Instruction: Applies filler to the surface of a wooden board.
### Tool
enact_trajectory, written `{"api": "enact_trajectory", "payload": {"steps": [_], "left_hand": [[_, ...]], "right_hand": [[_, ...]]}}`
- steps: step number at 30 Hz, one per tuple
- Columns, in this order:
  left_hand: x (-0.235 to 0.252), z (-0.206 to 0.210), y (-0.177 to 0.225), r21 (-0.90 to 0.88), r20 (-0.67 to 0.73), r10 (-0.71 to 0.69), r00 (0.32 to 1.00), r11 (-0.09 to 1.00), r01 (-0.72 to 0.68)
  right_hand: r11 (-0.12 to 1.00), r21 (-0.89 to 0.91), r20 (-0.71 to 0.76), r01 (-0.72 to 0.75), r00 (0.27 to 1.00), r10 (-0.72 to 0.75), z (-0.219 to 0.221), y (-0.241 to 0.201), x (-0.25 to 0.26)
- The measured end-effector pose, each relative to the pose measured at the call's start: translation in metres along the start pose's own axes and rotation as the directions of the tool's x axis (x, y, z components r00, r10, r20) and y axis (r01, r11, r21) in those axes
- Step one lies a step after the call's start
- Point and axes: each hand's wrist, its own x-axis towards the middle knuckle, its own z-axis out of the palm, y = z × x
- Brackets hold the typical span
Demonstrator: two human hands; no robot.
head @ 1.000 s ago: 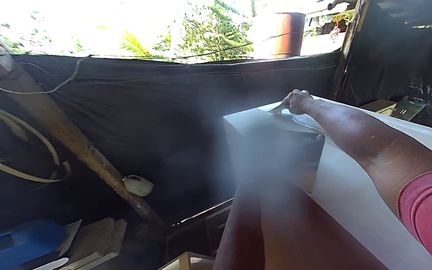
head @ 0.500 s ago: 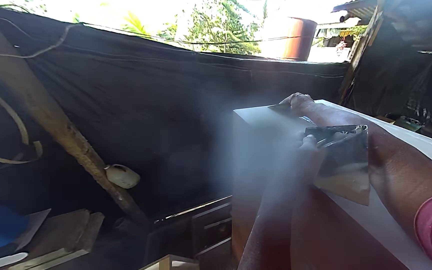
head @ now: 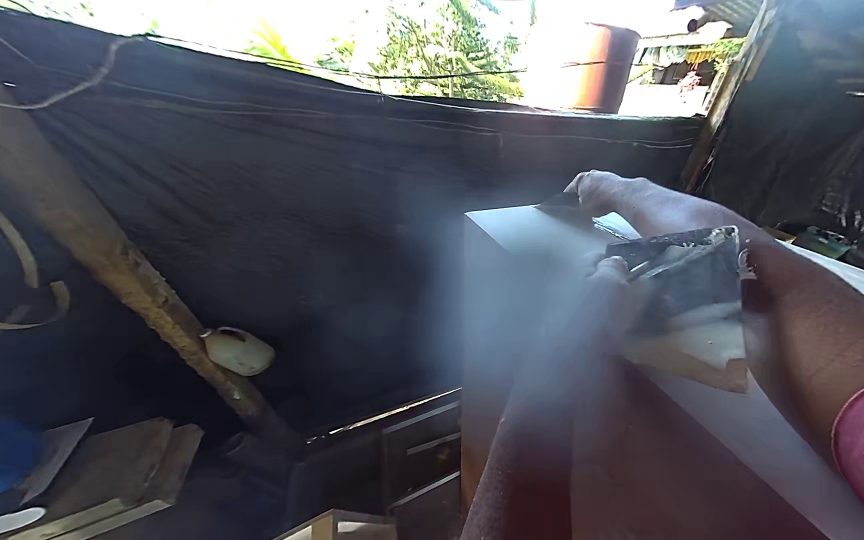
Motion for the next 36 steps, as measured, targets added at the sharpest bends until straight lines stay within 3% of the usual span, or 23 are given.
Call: {"api": "enact_trajectory", "payload": {"steps": [7,11,17,22,31,36], "left_hand": [[-0.002,0.003,0.001,0.05,-0.162,-0.067,0.984,0.996,0.076],[-0.006,0.004,0.005,0.007,-0.276,-0.129,0.952,0.991,0.137],[-0.013,0.006,0.008,-0.059,-0.319,-0.131,0.939,0.991,0.118],[0.001,0.001,-0.007,-0.072,-0.256,-0.023,0.966,0.997,0.005],[0.001,0.01,0.001,-0.041,-0.307,-0.052,0.95,0.998,0.042],[-0.002,0.011,0.001,0.01,-0.286,-0.014,0.958,1.0,0.017]], "right_hand": [[0.998,0.038,0.104,0.044,0.993,-0.048,-0.031,0.023,-0.045],[0.998,-0.045,0.194,0.052,0.98,-0.042,-0.048,0.023,-0.094],[0.999,-0.027,0.203,0.029,0.979,-0.023,-0.049,0.033,-0.173],[0.999,-0.05,0.256,0.019,0.967,-0.005,-0.049,0.045,-0.242],[0.999,0.052,0.276,0.016,0.961,-0.029,-0.048,0.079,-0.372],[1.0,0.011,0.301,-0.018,0.954,0.014,-0.048,0.085,-0.437]]}}
